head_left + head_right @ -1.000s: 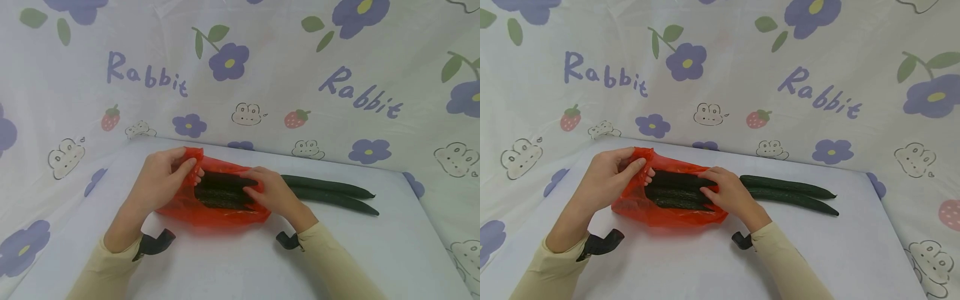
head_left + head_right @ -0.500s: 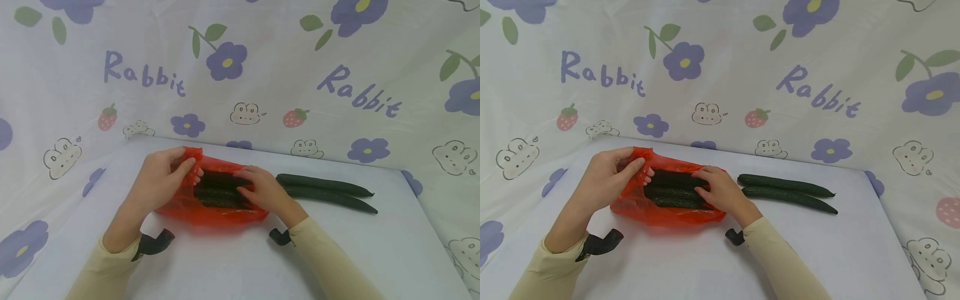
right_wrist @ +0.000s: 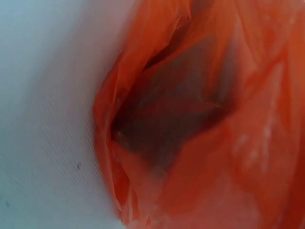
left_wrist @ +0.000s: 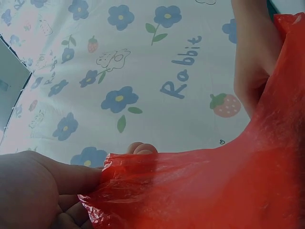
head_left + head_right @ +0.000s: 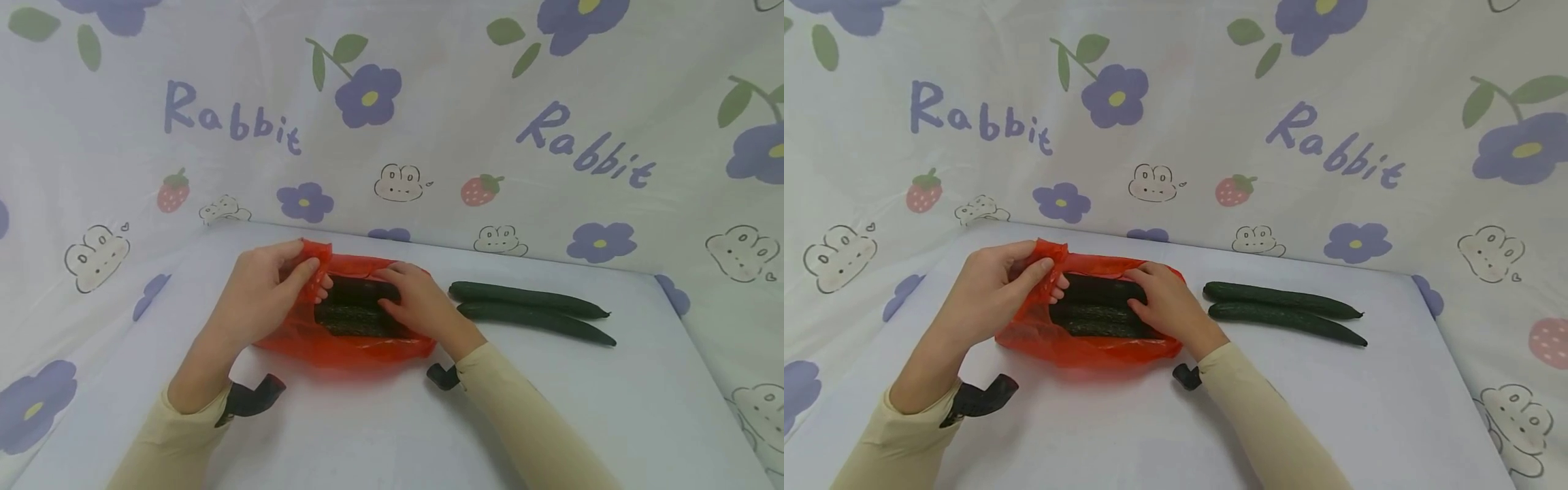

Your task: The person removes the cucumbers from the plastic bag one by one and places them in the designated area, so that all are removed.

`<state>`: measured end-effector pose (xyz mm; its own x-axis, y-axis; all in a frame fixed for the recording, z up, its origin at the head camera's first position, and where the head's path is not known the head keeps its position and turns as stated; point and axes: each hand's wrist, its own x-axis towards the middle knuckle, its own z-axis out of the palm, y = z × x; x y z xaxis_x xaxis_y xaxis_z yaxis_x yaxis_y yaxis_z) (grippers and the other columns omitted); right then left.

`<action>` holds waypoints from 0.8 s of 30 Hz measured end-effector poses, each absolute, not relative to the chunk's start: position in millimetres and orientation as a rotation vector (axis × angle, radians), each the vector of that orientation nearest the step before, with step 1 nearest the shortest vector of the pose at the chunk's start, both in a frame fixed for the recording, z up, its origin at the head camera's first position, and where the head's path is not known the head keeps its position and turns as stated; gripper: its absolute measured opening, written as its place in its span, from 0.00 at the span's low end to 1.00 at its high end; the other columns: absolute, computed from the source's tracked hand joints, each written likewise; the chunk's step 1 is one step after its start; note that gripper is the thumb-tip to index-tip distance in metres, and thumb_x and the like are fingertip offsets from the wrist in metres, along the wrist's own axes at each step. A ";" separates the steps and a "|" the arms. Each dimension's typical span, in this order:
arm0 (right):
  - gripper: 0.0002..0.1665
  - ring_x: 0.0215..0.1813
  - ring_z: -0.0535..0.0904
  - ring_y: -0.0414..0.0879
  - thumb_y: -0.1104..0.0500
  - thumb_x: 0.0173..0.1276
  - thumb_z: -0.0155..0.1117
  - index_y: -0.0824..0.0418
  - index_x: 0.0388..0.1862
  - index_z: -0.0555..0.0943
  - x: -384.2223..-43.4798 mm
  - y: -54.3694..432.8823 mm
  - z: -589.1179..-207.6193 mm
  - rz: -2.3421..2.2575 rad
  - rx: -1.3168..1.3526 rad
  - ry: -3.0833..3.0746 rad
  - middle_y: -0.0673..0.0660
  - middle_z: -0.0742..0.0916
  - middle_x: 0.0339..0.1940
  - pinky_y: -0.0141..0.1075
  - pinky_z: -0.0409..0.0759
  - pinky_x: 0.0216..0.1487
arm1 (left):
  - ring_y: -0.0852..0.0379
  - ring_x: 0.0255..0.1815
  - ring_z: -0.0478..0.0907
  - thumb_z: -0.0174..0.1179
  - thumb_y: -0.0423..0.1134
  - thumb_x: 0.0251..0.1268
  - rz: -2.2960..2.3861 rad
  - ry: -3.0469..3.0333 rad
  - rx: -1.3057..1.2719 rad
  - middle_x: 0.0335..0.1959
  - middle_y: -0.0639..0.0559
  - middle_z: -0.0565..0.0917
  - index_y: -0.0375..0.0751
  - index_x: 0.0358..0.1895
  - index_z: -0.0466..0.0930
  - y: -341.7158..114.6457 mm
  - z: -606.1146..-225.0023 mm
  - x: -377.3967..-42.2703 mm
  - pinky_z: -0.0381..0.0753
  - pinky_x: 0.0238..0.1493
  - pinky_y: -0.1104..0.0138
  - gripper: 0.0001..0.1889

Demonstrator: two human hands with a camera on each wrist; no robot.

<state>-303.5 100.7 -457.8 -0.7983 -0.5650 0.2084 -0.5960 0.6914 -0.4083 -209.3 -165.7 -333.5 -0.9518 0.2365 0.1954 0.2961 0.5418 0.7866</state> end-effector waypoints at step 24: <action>0.25 0.59 0.82 0.49 0.61 0.71 0.79 0.56 0.65 0.84 -309.7 80.2 -467.9 0.684 0.937 -2.837 0.53 0.87 0.55 0.44 0.81 0.66 | 0.54 0.37 0.88 0.60 0.34 0.84 -1.385 -2.704 -0.496 0.36 0.50 0.89 0.36 0.56 0.85 -166.8 -333.0 -210.5 0.89 0.48 0.62 0.08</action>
<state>-309.7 80.2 -467.9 -0.8104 -0.5479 0.2074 -0.5823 0.7140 -0.3888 -210.5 -166.8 -333.0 -0.9461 0.2546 0.2003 0.3113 0.5436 0.7794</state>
